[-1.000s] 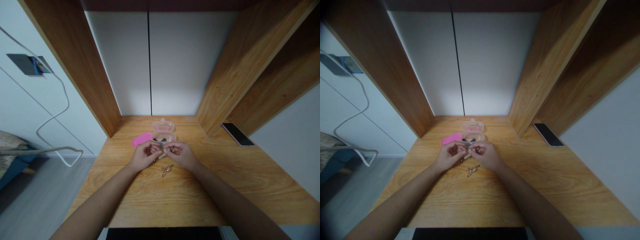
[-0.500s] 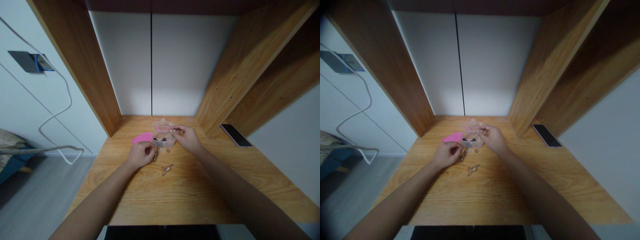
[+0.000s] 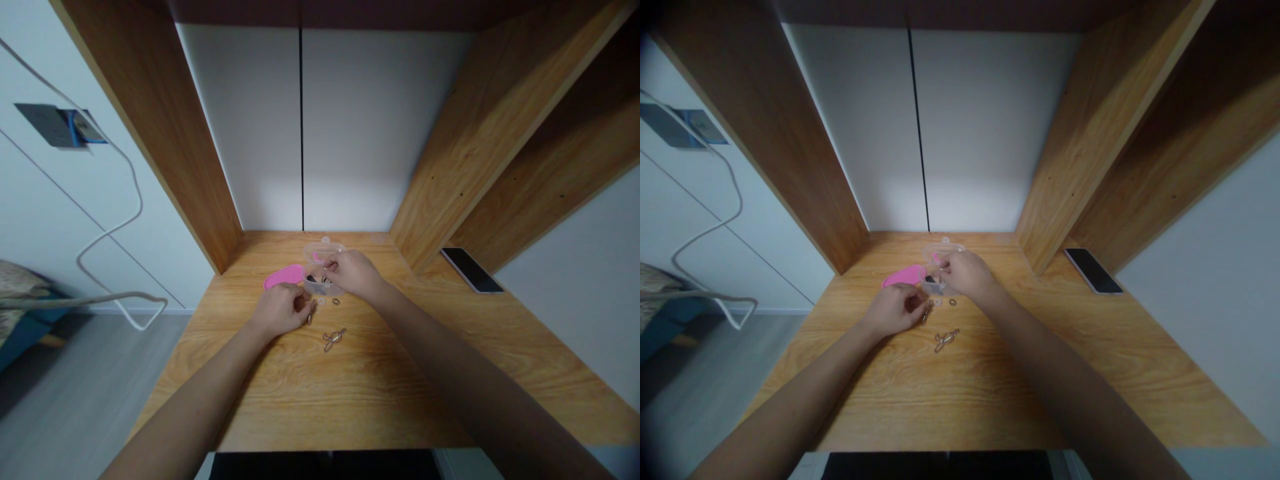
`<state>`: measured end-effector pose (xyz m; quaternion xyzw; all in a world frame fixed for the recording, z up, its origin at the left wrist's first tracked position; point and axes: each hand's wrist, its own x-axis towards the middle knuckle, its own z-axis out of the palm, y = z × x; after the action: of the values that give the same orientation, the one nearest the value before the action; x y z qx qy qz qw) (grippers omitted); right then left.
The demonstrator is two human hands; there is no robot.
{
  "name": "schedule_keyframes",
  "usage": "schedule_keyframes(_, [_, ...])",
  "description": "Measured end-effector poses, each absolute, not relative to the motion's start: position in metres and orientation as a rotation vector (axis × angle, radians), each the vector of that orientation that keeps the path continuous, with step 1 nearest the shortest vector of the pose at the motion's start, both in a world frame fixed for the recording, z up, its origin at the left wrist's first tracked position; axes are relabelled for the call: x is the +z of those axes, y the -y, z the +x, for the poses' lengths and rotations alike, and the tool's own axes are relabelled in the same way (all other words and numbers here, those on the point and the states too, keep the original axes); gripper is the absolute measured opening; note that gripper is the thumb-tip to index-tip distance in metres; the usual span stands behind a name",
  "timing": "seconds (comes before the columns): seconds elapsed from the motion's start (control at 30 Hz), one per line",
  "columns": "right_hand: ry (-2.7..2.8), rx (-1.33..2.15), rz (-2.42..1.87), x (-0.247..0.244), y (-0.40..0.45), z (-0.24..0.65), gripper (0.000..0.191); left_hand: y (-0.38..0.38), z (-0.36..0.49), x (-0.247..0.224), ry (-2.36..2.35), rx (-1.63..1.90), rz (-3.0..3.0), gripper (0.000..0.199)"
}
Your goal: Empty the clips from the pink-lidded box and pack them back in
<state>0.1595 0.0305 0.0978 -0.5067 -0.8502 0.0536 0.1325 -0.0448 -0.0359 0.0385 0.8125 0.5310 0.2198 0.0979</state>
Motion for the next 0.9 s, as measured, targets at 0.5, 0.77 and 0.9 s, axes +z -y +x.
schedule_keyframes(0.5, [2.428, 0.295, -0.783, 0.083, 0.007, 0.197, 0.016, 0.038, -0.042, 0.04, -1.512, 0.566, 2.448, 0.022])
schedule_keyframes(0.77, [2.703, 0.607, -0.913, 0.061, 0.023, 0.209, 0.021, 0.04, -0.04, 0.039, -1.502, 0.598, 2.438, 0.013])
schedule_keyframes(0.9, [2.753, 0.705, -0.883, 0.052, 0.021, 0.209, 0.032, 0.04, -0.04, 0.038, -1.505, 0.644, 2.433, 0.012])
